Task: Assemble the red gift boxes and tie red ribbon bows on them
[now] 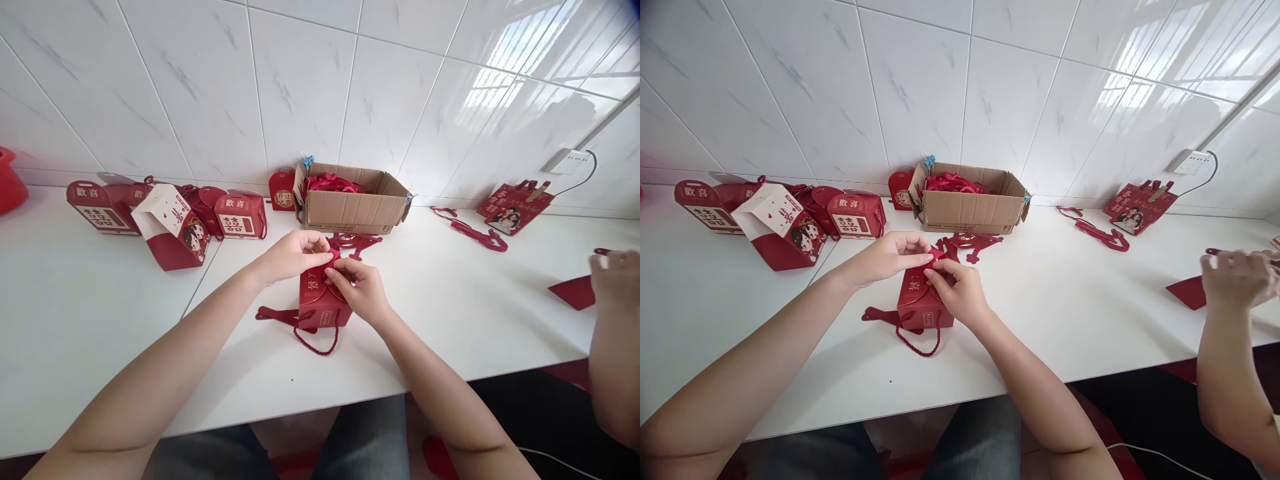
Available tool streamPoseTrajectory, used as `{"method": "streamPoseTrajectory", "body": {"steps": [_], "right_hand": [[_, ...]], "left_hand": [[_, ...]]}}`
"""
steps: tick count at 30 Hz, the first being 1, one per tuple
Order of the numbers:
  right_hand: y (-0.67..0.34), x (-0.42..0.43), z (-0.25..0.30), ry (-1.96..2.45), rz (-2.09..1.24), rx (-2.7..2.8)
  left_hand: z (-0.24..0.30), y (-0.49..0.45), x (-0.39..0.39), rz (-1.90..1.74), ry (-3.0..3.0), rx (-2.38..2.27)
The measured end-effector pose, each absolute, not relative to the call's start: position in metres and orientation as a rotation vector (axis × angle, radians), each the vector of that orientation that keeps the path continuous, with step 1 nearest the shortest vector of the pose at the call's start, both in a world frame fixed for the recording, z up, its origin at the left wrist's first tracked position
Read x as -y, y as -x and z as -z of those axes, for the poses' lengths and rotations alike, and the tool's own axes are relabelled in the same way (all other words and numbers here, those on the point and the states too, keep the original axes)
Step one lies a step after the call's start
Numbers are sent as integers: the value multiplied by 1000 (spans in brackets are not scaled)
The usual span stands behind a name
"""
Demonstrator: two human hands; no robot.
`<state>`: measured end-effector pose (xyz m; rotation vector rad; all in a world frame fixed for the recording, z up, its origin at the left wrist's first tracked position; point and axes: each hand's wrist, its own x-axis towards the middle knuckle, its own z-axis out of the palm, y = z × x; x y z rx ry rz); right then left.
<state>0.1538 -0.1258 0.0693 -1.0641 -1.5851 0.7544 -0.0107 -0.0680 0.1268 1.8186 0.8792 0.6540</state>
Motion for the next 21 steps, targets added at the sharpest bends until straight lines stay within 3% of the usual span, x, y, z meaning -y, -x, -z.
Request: {"method": "streamPoseTrajectory", "body": {"steps": [6, 21], "right_hand": [[-154, 124, -66, 1128, -669, 1577], [-154, 124, -63, 1017, -839, 1416]], "left_hand": [[-128, 18, 64, -375, -1874, -711], [-117, 18, 55, -538, -1942, -769]]}}
